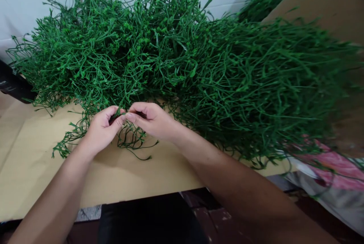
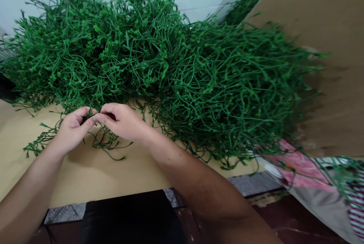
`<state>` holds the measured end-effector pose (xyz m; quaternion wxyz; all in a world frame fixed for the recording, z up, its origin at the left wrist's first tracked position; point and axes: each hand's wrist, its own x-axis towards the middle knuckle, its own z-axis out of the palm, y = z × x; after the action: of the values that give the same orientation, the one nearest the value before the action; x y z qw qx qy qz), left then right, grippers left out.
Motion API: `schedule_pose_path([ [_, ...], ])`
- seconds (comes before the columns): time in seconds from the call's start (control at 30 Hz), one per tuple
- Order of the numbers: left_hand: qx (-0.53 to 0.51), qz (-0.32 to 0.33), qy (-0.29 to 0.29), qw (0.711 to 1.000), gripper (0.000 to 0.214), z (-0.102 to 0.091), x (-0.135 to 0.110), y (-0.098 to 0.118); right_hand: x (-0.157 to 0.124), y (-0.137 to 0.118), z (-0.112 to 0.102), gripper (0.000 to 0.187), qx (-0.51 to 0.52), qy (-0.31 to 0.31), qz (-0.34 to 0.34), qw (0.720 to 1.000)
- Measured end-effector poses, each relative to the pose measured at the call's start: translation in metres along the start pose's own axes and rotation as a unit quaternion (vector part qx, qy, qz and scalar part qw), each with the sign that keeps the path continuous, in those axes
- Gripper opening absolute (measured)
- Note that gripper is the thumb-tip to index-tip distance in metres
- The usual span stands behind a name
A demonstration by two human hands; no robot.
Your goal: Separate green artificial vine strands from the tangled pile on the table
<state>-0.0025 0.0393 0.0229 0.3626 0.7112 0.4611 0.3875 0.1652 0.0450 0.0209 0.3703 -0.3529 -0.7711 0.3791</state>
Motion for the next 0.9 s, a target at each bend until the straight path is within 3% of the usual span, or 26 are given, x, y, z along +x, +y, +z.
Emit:
schedule_pose_path([
  [0.27, 0.054, 0.016, 0.007, 0.998, 0.018, 0.0, -0.002, -0.001, 0.001, 0.001, 0.001, 0.026, -0.04, 0.039, -0.06, 0.997],
  [0.43, 0.053, 0.009, -0.008, 0.999, 0.021, 0.001, -0.002, 0.003, 0.002, 0.0, 0.0, 0.025, -0.021, 0.083, -0.042, 0.995],
  [0.57, 0.025, -0.005, -0.035, 0.999, 0.022, 0.002, -0.003, 0.007, 0.002, -0.001, 0.0, 0.024, 0.074, 0.081, 0.004, 0.994],
  [0.7, 0.003, -0.012, -0.037, 0.999, 0.031, 0.001, -0.003, 0.01, 0.001, -0.004, 0.003, 0.027, 0.212, 0.068, 0.071, 0.972],
  [0.9, -0.008, -0.003, -0.052, 0.999, 0.031, 0.0, -0.002, 0.011, 0.002, -0.004, 0.006, 0.033, 0.291, 0.094, 0.095, 0.947],
])
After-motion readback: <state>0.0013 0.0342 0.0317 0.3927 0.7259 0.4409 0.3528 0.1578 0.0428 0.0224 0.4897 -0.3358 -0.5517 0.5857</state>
